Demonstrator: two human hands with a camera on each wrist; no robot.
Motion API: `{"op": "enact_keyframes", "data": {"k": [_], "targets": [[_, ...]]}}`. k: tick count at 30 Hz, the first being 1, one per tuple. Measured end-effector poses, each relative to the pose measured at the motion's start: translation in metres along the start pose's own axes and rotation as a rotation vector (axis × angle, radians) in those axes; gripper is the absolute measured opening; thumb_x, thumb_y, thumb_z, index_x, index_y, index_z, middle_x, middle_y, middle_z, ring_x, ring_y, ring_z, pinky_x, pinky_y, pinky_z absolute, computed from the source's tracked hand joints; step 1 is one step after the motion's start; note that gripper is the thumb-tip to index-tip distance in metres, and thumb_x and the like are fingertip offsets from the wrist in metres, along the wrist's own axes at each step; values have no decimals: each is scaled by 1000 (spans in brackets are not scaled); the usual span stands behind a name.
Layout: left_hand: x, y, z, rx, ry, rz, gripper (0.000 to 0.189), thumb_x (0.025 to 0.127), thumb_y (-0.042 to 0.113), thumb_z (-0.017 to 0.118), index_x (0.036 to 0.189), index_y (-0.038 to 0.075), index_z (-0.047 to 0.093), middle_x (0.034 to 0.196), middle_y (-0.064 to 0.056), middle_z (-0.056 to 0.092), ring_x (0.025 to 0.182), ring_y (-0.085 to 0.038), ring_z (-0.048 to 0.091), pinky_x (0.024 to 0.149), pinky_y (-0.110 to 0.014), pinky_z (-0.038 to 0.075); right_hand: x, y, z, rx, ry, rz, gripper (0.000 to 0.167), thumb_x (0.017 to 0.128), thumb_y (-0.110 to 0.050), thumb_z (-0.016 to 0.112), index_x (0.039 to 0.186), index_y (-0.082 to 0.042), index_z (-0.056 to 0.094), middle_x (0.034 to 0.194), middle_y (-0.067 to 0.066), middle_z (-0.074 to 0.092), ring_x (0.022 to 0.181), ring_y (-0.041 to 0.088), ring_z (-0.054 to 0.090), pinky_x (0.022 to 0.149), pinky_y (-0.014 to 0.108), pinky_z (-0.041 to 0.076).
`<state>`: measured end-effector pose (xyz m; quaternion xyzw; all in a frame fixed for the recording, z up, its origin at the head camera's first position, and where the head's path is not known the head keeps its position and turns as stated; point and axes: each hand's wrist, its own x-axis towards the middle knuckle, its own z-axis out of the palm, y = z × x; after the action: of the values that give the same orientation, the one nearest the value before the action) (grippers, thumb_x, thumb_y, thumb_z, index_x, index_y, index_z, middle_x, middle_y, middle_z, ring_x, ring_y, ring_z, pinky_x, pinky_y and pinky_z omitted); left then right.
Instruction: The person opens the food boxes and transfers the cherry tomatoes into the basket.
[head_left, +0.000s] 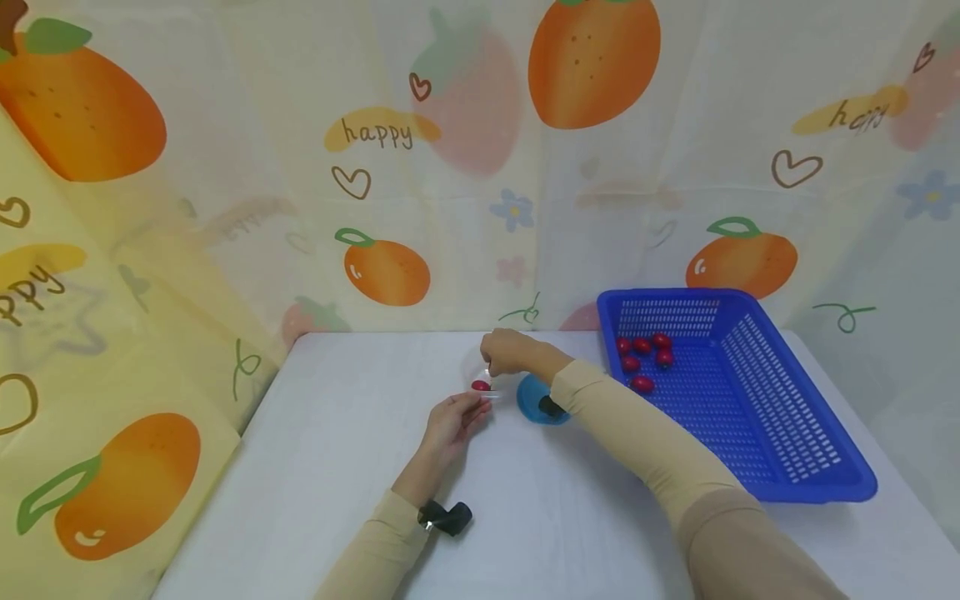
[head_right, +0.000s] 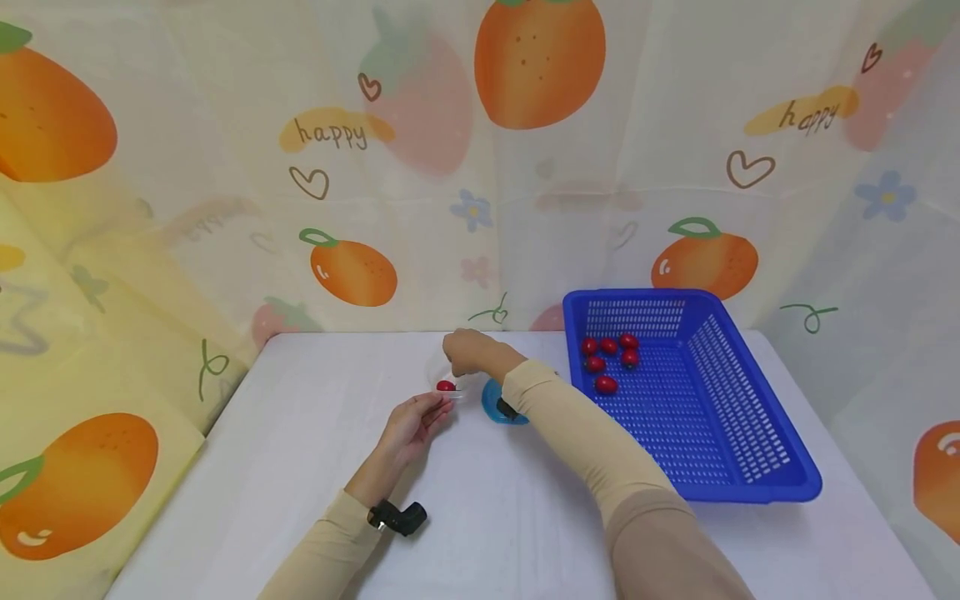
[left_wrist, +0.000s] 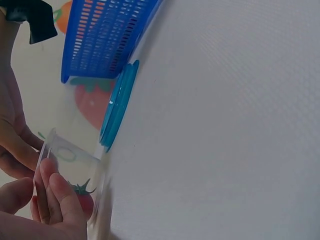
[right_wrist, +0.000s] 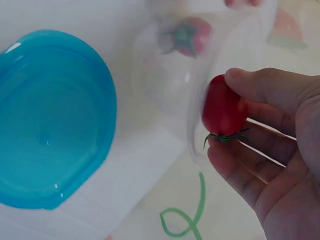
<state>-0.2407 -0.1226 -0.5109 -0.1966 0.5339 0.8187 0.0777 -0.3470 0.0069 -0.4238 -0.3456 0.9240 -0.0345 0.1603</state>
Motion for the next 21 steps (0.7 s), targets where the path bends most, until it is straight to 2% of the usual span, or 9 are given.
{"op": "enact_keyframes", "data": {"k": [4, 10, 15, 21], "targets": [[-1, 1, 1, 20, 6, -7, 26, 97, 14, 58, 117, -2, 55, 94, -5, 73, 85, -12, 72, 96, -32, 55, -9, 8, -12, 63, 42, -23, 17, 89, -17, 69, 102, -5, 70, 99, 7, 69, 90, 20, 61, 86, 30, 55], [-3, 1, 1, 41, 19, -14, 31, 97, 18, 59, 121, 0, 55, 100, -6, 72, 90, -13, 72, 92, -27, 56, -22, 24, -26, 189, 79, 17, 23, 91, -19, 68, 110, -5, 69, 100, 8, 68, 90, 20, 61, 86, 28, 57], [-3, 1, 0, 19, 5, 3, 30, 97, 16, 59, 120, -2, 55, 96, -6, 72, 89, -14, 72, 91, -28, 57, -36, 36, -45, 208, 135, 40, 29, 91, -18, 67, 116, -3, 68, 105, 12, 68, 94, 23, 62, 87, 32, 58], [-2, 0, 1, 14, 8, 0, 27, 96, 16, 60, 117, -1, 57, 100, -8, 73, 93, -16, 72, 91, -28, 57, -56, 55, -64, 285, 225, 22, 27, 90, -16, 68, 112, 0, 69, 102, 14, 69, 95, 26, 63, 89, 36, 56]]}}
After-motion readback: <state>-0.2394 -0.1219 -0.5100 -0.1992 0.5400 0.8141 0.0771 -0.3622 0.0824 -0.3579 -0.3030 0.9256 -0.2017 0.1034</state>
